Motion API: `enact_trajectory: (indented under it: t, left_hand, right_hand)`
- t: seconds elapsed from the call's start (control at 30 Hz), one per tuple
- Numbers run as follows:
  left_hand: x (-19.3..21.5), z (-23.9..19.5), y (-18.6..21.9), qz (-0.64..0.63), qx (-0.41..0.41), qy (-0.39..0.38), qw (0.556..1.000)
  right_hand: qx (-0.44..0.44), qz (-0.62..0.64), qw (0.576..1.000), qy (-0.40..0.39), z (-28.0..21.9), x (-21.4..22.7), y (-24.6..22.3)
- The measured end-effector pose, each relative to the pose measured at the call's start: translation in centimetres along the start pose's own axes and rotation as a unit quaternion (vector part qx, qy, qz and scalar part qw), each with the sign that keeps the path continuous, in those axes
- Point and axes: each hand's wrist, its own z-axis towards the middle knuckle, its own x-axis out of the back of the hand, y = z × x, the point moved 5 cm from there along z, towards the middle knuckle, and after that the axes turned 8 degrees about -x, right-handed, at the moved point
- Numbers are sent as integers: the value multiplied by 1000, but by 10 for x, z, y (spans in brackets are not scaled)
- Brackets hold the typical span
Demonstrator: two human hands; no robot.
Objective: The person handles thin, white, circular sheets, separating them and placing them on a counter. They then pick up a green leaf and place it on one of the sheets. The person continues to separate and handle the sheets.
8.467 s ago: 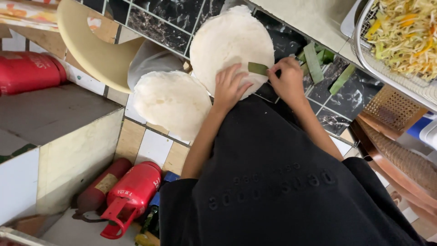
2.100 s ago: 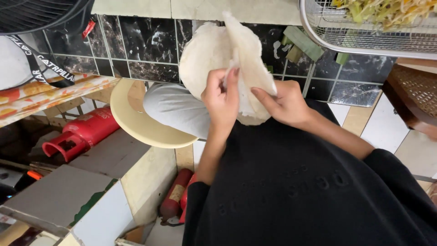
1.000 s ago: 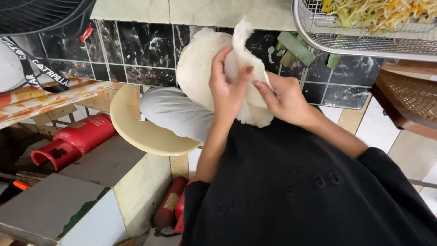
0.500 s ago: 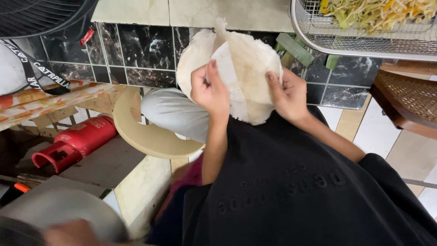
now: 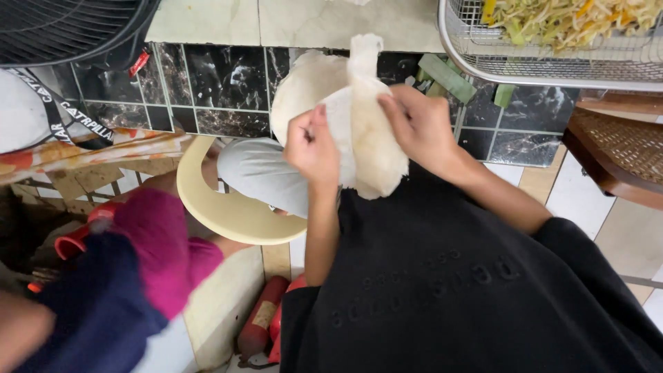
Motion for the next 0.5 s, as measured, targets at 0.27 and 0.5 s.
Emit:
enact_trajectory:
  t: [0.27,0.5]
  left_hand:
    - [1,-22,-56,-38,203,41,978]
    - [-5,-46,-79,-89,293,51,951]
  right_hand:
    - [14,44,996,79,-39,15,56]
    - [38,77,996,39,-39,9,31]
